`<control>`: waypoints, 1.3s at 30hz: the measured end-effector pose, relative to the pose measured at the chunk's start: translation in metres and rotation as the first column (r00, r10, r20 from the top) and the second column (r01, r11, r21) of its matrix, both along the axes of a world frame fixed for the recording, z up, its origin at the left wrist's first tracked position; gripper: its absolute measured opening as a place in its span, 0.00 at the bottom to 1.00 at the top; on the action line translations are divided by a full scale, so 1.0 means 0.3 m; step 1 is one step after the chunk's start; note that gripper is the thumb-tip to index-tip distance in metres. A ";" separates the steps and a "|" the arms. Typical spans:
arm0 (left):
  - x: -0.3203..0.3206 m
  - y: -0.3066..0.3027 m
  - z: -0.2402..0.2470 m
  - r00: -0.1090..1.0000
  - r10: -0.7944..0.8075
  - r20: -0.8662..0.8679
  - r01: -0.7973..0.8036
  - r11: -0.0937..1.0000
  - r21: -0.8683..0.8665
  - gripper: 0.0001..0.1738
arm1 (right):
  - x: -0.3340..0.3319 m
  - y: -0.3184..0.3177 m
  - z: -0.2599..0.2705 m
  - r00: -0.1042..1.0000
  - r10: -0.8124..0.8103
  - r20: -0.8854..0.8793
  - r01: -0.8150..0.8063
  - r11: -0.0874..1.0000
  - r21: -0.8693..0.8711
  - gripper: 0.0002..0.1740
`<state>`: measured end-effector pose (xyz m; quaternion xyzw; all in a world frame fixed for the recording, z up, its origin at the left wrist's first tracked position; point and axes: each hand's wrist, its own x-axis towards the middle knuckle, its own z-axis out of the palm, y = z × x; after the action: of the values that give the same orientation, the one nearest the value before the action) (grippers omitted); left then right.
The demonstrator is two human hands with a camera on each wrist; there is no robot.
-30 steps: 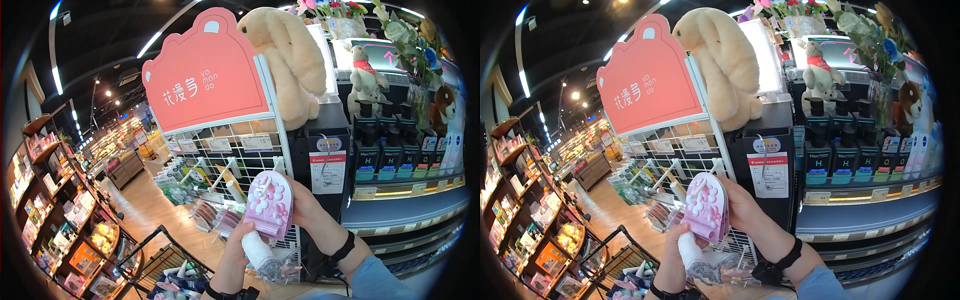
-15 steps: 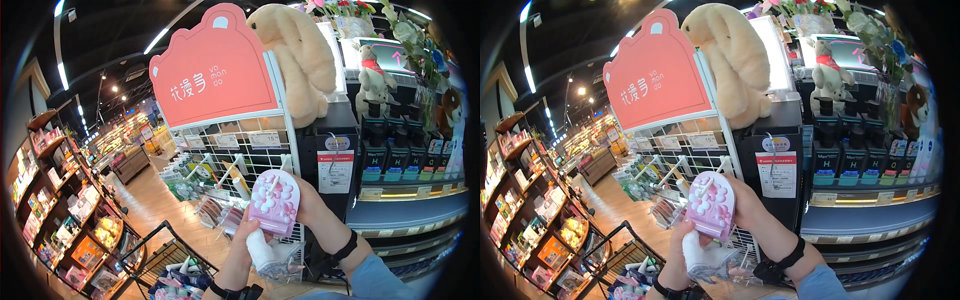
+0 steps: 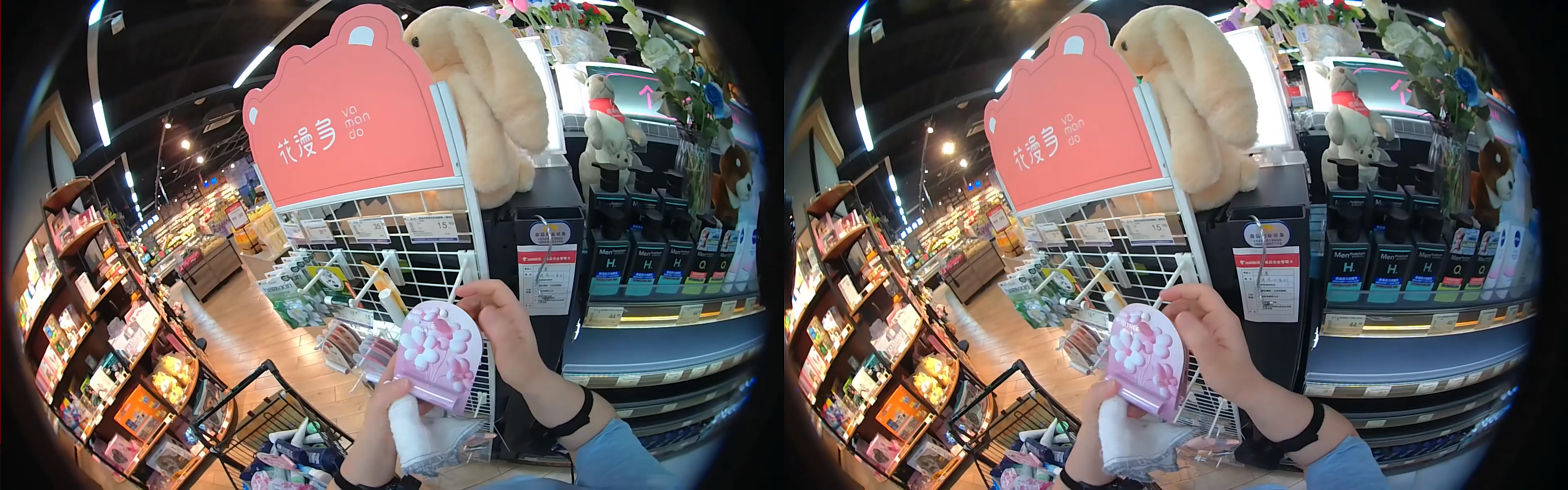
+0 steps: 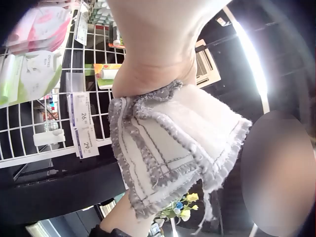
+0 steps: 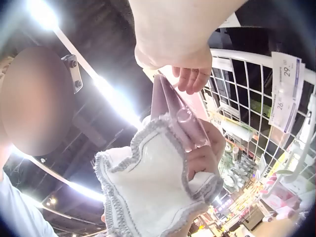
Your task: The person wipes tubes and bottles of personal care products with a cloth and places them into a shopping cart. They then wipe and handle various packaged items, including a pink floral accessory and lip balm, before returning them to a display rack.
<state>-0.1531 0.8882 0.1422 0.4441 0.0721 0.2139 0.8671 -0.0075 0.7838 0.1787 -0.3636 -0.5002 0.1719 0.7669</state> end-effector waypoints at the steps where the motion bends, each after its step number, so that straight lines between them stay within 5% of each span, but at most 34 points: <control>1: -0.018 -0.019 0.028 1.000 0.000 0.001 0.000 1.000 -0.001 0.53 | 0.013 -0.002 0.009 1.000 0.000 0.001 0.000 1.000 -0.001 0.19; 3: -0.054 -0.067 0.096 0.989 0.120 -0.091 -0.126 0.990 -0.070 0.49 | 0.035 0.001 0.022 0.978 0.190 -0.084 -0.193 0.980 -0.038 0.20; 4: -0.068 -0.108 0.134 0.973 0.198 -0.121 -0.208 0.975 -0.074 0.29 | 0.036 0.012 0.021 0.981 0.179 -0.080 -0.183 0.982 -0.047 0.18; 5: -0.074 -0.102 0.132 0.972 0.202 -0.119 -0.212 0.974 -0.076 0.29 | 0.032 0.019 0.019 0.980 0.182 -0.078 -0.186 0.981 -0.049 0.18; 9: -0.098 -0.027 0.114 0.976 0.117 -0.184 -0.157 0.963 -0.220 0.25 | 0.020 0.034 0.015 0.988 -0.046 0.146 0.064 0.991 -0.122 0.17; 11: -0.090 -0.044 0.163 0.954 0.140 -0.267 -0.190 0.966 -0.174 0.24 | 0.012 0.024 0.031 0.845 -0.308 0.438 0.323 0.946 0.042 0.17; 12: -0.108 -0.037 0.155 0.970 0.100 -0.221 -0.133 0.981 -0.139 0.31 | 0.011 0.026 0.033 0.846 -0.304 0.438 0.319 0.947 0.040 0.17; 16: -0.116 -0.067 0.155 0.974 0.145 -0.176 -0.172 0.974 -0.149 0.28 | 0.019 0.045 0.042 0.650 -0.518 0.556 0.499 0.843 0.202 0.16; 17: -0.116 -0.065 0.121 0.955 0.267 -0.129 -0.252 0.960 0.123 0.27 | 0.022 0.048 0.041 0.534 -0.604 0.591 0.538 0.782 0.314 0.14; 18: -0.112 -0.058 0.100 0.928 0.370 -0.050 -0.324 0.865 0.382 0.25 | 0.023 0.052 0.039 0.536 -0.601 0.593 0.535 0.785 0.312 0.14; 19: -0.116 -0.040 0.099 0.926 0.373 -0.051 -0.328 0.865 0.380 0.25 | 0.024 0.056 0.037 0.491 -0.626 0.606 0.542 0.764 0.350 0.13; 22: -0.162 0.036 0.120 0.963 0.265 -0.054 -0.268 0.960 -0.084 0.22 | 0.022 0.062 0.029 0.444 -0.650 0.616 0.546 0.742 0.389 0.12; 23: -0.170 0.040 0.125 0.961 0.271 -0.054 -0.275 0.958 -0.086 0.22 | 0.023 0.062 0.027 0.439 -0.655 0.615 0.549 0.737 0.394 0.11; 25: -0.180 0.010 0.179 0.960 0.018 0.280 0.061 0.960 -0.272 0.24 | 0.013 0.060 0.021 0.464 -0.639 0.613 0.537 0.754 0.379 0.13; 26: -0.193 -0.047 0.243 0.993 0.118 0.009 -0.112 0.963 -0.245 0.24 | -0.005 0.061 0.012 0.534 -0.646 0.545 0.562 0.753 0.342 0.14; 27: -0.189 -0.099 0.255 0.992 0.128 0.010 -0.121 0.961 -0.248 0.24 | -0.024 0.057 -0.001 0.598 -0.649 0.470 0.582 0.755 0.303 0.16; 29: -0.173 -0.161 0.244 0.878 0.470 -0.086 -0.470 0.882 0.021 0.26 | -0.062 0.027 -0.041 0.688 -0.569 0.450 0.495 0.822 0.282 0.18; 32: -0.199 -0.082 0.100 0.893 0.446 0.052 -0.446 0.895 -0.015 0.32 | -0.135 0.008 -0.133 0.826 -0.300 0.477 0.277 0.953 0.121 0.25; 33: -0.211 -0.060 0.062 0.887 0.437 0.147 -0.449 0.892 0.054 0.35 | -0.173 0.015 -0.149 0.925 -0.058 0.375 0.089 0.994 -0.066 0.30; 34: -0.230 -0.039 0.021 0.869 0.478 0.128 -0.485 0.874 0.033 0.35 | -0.207 0.026 -0.165 0.957 0.182 0.224 -0.129 0.964 -0.233 0.36; 36: -0.292 -0.015 -0.072 0.756 0.653 0.049 -0.652 0.744 0.144 0.32 | -0.265 0.068 -0.194 0.917 0.397 0.046 -0.359 0.868 -0.342 0.40; 39: -0.401 -0.029 -0.159 0.615 0.781 -0.109 -0.716 0.611 0.338 0.31 | -0.325 0.142 -0.280 0.714 0.660 -0.232 -0.684 0.588 -0.432 0.46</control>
<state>-0.2735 0.8796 0.0945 0.5050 0.3299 0.5098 0.6134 -0.1051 0.8263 0.0946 -0.3248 -0.5213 0.5772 0.5381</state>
